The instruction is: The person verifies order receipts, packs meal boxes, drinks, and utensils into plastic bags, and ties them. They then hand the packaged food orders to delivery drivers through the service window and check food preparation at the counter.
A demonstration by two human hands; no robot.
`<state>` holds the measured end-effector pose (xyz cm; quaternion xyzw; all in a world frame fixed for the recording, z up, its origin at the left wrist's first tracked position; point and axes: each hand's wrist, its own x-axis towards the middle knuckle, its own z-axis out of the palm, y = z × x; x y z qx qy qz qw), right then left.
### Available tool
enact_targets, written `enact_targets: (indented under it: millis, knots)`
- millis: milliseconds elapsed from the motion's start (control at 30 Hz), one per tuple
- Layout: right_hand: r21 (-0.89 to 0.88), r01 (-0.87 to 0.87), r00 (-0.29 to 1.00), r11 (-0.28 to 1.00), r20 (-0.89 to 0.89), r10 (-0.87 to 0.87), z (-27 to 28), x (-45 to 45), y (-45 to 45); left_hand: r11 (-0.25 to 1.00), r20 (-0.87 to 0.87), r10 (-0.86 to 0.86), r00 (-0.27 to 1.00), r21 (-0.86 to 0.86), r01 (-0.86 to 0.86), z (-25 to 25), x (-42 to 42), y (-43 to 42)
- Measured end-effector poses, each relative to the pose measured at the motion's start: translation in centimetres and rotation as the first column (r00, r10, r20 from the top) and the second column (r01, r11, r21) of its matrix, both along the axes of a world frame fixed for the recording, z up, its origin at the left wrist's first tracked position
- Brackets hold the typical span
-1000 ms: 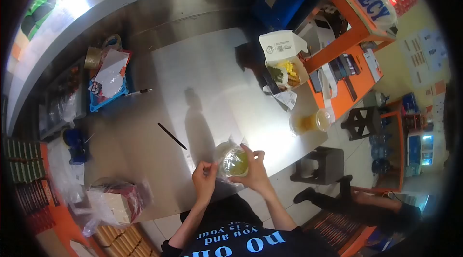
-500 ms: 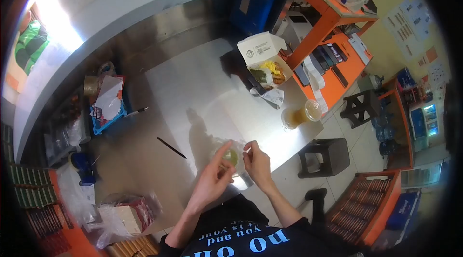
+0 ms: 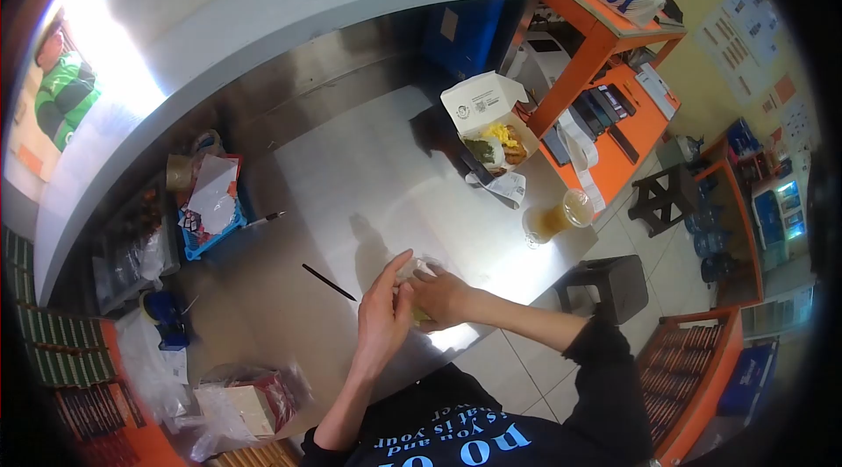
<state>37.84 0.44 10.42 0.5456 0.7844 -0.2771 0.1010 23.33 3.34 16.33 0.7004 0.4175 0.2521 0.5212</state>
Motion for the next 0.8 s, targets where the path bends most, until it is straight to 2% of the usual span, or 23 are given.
enact_targets:
  millis: [67, 100, 167, 233, 333, 367, 400, 433, 467, 500, 533, 567, 600, 633, 667, 700, 733, 767, 800]
  knots:
    - [0.114, -0.117, 0.985, 0.987, -0.114, 0.130, 1.2, 1.0, -0.8, 1.000, 0.004, -0.014, 1.000, -0.001, 0.014, 0.2, -0.4, 0.7]
    - [0.107, -0.129, 0.984, 0.986, -0.110, 0.141, 1.9, 0.8, -0.9, 1.000, 0.008, -0.027, 1.000, 0.001, 0.027, 0.3, -0.5, 1.0]
    - [0.060, -0.181, 0.975, 0.982, 0.142, 0.171, 3.1, -0.1, -1.1, 0.998, 0.040, -0.022, 0.999, -0.055, 0.024, -0.6, -0.1, 1.2]
    - [0.063, -0.185, 0.970, 0.981, 0.169, 0.172, 1.0, -0.3, -0.8, 0.995, 0.067, -0.035, 0.997, -0.094, 0.041, -1.1, 0.2, 1.1]
    - [0.060, -0.187, 0.966, 0.980, 0.191, 0.173, 1.4, -0.6, -1.0, 0.995, 0.170, -0.018, 0.985, -0.090, 0.033, -0.8, 0.8, 1.0]
    - [0.047, -0.179, 0.971, 0.983, 0.168, 0.168, 2.4, -0.9, -1.4, 0.983, 0.230, -0.113, 0.967, -0.116, 0.142, 0.3, 0.6, 0.9]
    - [-0.072, -0.178, 0.967, 0.981, 0.174, 0.188, 4.4, -1.3, -0.9, 0.958, 0.292, -0.206, 0.934, -0.136, 0.253, 1.5, 0.5, 0.6]
    - [-0.076, -0.173, 0.968, 0.982, 0.174, 0.183, 3.0, -1.2, -1.5, 0.956, 0.293, -0.209, 0.933, -0.140, 0.259, 2.6, 0.2, 0.1]
    - [-0.133, 0.018, 0.989, 0.991, -0.144, -0.037, 0.2, -1.0, -2.7, 0.934, 0.256, -0.320, 0.912, -0.080, 0.349, 3.5, -0.1, -0.9]
    - [-0.236, 0.184, 0.866, 0.954, -0.421, -0.271, -2.6, -0.4, -3.8, 0.898, 0.218, -0.427, 0.878, -0.016, 0.440, 4.3, -0.2, -1.7]
    - [-0.368, 0.308, 0.616, 0.877, -0.626, -0.479, -3.7, 0.4, -4.4, 0.890, 0.231, -0.443, 0.866, -0.003, 0.456, 4.7, -0.5, -2.3]
    - [-0.354, 0.340, 0.616, 0.871, -0.616, -0.491, -3.2, 0.8, -4.4, 0.915, 0.247, -0.338, 0.908, -0.139, 0.378, 4.8, -1.0, -2.6]
    - [0.051, 0.277, 0.880, 0.959, -0.415, -0.232, -2.2, 0.4, -4.4, 0.911, 0.244, -0.235, 0.941, -0.283, 0.300, 4.9, -1.4, -2.8]
    - [0.379, 0.054, 0.998, 0.924, -0.058, -0.034, -1.0, -0.1, -5.0, 0.896, 0.260, -0.266, 0.928, -0.287, 0.338, 5.2, -1.7, -2.8]
    - [0.630, 0.136, 0.985, 0.764, -0.166, -0.039, 2.6, -0.3, -5.4, 0.920, 0.232, -0.211, 0.950, -0.282, 0.273, 5.5, -1.9, -2.9]
    - [0.625, 0.144, 0.987, 0.768, -0.148, -0.064, 6.5, 0.0, -5.4, 0.940, 0.204, -0.147, 0.968, -0.274, 0.201, 5.7, -2.0, -2.9]
    - [0.209, -0.084, 0.995, 0.974, 0.061, 0.073, 10.5, 0.6, -5.0, 0.934, 0.220, -0.164, 0.962, -0.278, 0.223, 5.7, -1.9, -3.0]
    - [-0.287, -0.228, 0.944, 0.930, 0.170, 0.283, 13.2, 1.6, -4.3, 0.950, 0.206, -0.130, 0.970, -0.255, 0.182, 5.7, -1.8, -3.0]
    - [-0.243, -0.191, 0.973, 0.951, -0.177, 0.150, 14.8, 3.8, -4.4, 0.964, 0.189, -0.094, 0.978, -0.228, 0.137, 5.8, -1.8, -3.0]
